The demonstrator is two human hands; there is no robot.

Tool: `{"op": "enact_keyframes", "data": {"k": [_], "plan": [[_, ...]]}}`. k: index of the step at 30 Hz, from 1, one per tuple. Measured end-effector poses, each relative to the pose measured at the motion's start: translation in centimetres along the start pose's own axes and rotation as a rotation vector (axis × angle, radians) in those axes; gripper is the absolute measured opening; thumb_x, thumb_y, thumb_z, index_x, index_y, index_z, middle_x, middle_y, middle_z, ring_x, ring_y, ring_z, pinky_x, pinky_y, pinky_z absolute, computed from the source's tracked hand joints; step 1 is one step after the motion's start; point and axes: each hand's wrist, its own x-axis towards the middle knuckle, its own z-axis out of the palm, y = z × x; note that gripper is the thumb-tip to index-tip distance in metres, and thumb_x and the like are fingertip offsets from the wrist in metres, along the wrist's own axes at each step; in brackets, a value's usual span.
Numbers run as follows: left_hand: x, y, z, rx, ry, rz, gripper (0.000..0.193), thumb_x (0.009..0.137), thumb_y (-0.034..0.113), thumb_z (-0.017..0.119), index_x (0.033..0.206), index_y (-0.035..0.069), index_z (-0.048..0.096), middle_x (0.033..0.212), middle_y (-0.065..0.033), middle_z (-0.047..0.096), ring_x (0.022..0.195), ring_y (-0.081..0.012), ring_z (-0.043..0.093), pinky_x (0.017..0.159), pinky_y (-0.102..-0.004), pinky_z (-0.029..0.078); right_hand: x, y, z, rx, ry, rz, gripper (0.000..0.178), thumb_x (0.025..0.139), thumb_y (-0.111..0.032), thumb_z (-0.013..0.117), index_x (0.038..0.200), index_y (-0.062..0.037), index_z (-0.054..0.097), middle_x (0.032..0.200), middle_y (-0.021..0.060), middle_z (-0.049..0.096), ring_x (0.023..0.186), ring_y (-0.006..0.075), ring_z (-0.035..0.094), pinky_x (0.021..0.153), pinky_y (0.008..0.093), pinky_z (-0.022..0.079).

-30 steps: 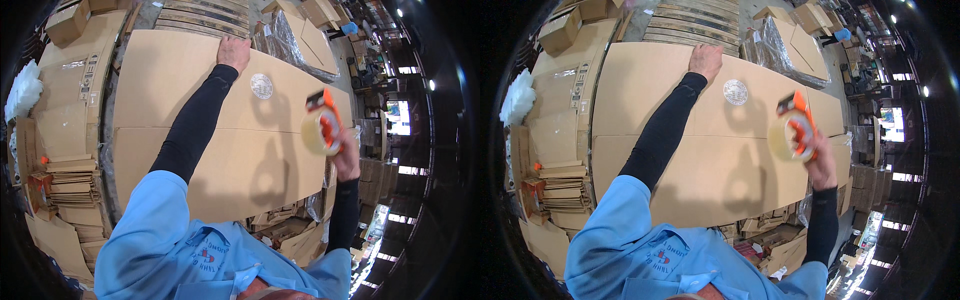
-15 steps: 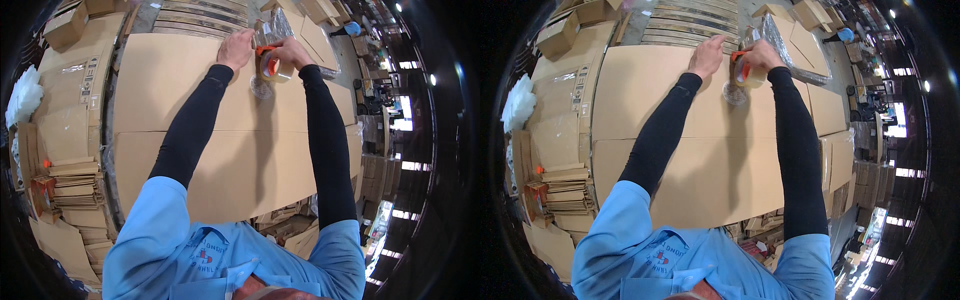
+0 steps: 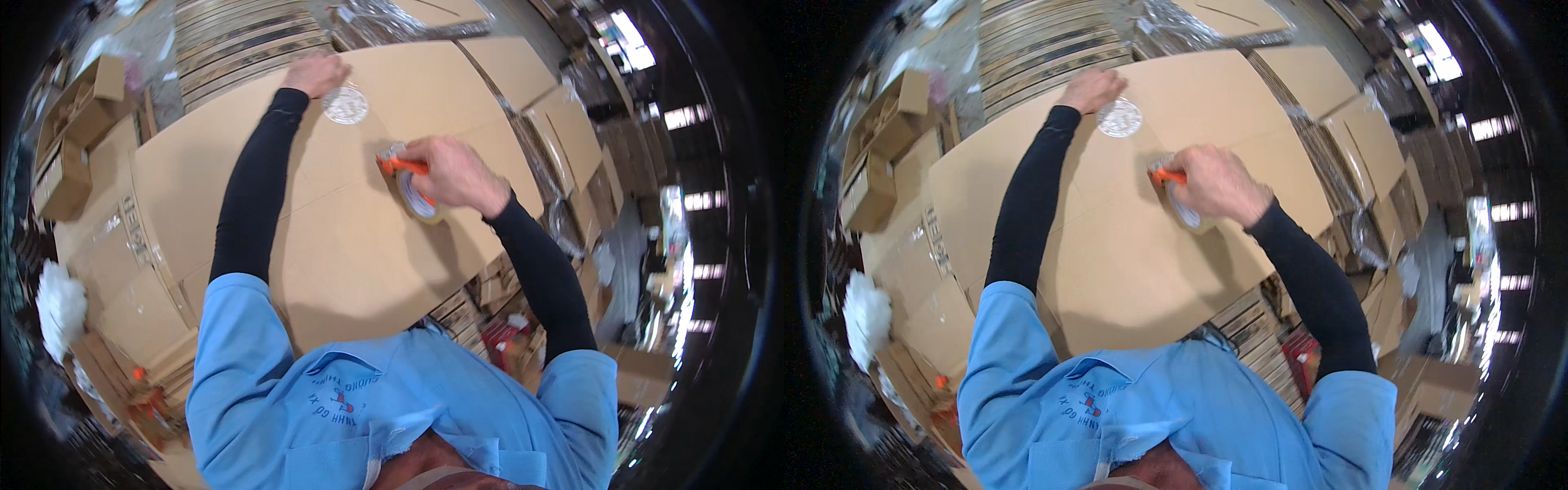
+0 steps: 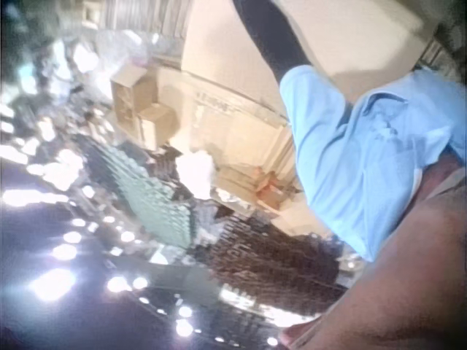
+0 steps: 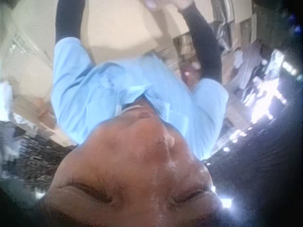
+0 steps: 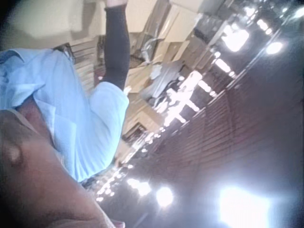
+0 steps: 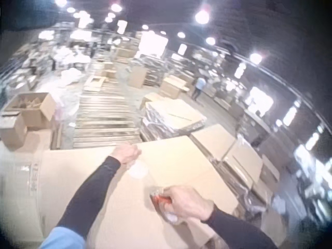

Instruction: The person places a wrapped wooden chair into a cardboard box, adds cardboard dividers, and seals the box with packing tape. The person then moves to another box and repeats the process.

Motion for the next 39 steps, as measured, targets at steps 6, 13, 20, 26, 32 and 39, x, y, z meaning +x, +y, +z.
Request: {"op": "enact_keyframes", "data": {"k": [6,13,20,26,32,39], "plan": [[-1.5,0.5,0.4,0.213,0.085,0.021,0.059,0.096,0.055,0.041,0.121,0.008,0.064,0.149,-0.0255,0.037,0.138,-0.0426,0.034,0.108,-0.0655,0.027,-15.4,-1.1,2.6,0.076,0.04,0.091,0.037,0.073,-0.009,0.066,0.11,-0.0068,0.069,0.116,0.0134,0.065,0.083,0.0343,0.064,0.071,0.0431,0.054],[-6.4,6.7,1.4,0.255,0.051,0.22,0.072,0.095,0.063,0.043,0.12,-0.002,0.061,0.152,-0.0314,0.028,0.142,-0.0464,0.024,0.114,-0.0621,0.017,-28.7,-3.3,6.6,0.004,0.082,0.288,0.05,0.071,-0.007,0.069,0.12,-0.0139,0.066,0.135,0.0061,0.056,0.08,0.0274,0.059,0.07,0.0376,0.056],[-24.1,24.7,2.3,-0.143,-0.108,0.746,0.065,0.081,0.06,0.061,0.107,0.0,0.064,0.151,-0.0316,0.03,0.141,-0.0489,0.025,0.111,-0.0686,0.016,-29.3,-4.2,8.6,-0.013,0.138,0.307,0.05,0.067,-0.005,0.07,0.116,-0.0127,0.068,0.134,0.0085,0.056,0.08,0.0266,0.059,0.068,0.036,0.056],[-27.4,28.6,2.1,-0.106,-0.168,0.801,0.044,0.085,0.043,0.059,0.1,0.002,0.063,0.151,-0.0321,0.029,0.141,-0.0494,0.025,0.109,-0.0718,0.017,-28.5,-4.3,6.4,-0.007,0.056,0.253,0.038,0.068,-0.004,0.067,0.106,-0.0073,0.069,0.126,0.0132,0.059,0.073,0.0275,0.062,0.061,0.0374,0.055],[-27.0,28.8,2.4,-0.041,-0.154,0.836,0.035,0.085,0.034,0.061,0.101,0.003,0.062,0.152,-0.0316,0.028,0.142,-0.0482,0.024,0.109,-0.0713,0.017,-24.0,-0.5,6.6,-0.143,-0.628,0.129,0.011,0.066,-0.012,0.068,0.075,-0.0055,0.07,0.077,0.0169,0.069,0.073,0.0302,0.07,0.061,0.0409,0.054],[-27.9,29.6,5.4,-0.114,-0.056,0.838,0.041,0.081,0.038,0.065,0.103,0.003,0.063,0.152,-0.032,0.028,0.144,-0.047,0.022,0.113,-0.0653,0.018,-27.1,10.8,2.7,0.081,-0.257,0.412,0.033,0.068,-0.013,0.067,0.098,-0.0008,0.073,0.095,0.0234,0.069,0.093,0.0367,0.067,0.077,0.0408,0.054]]}}
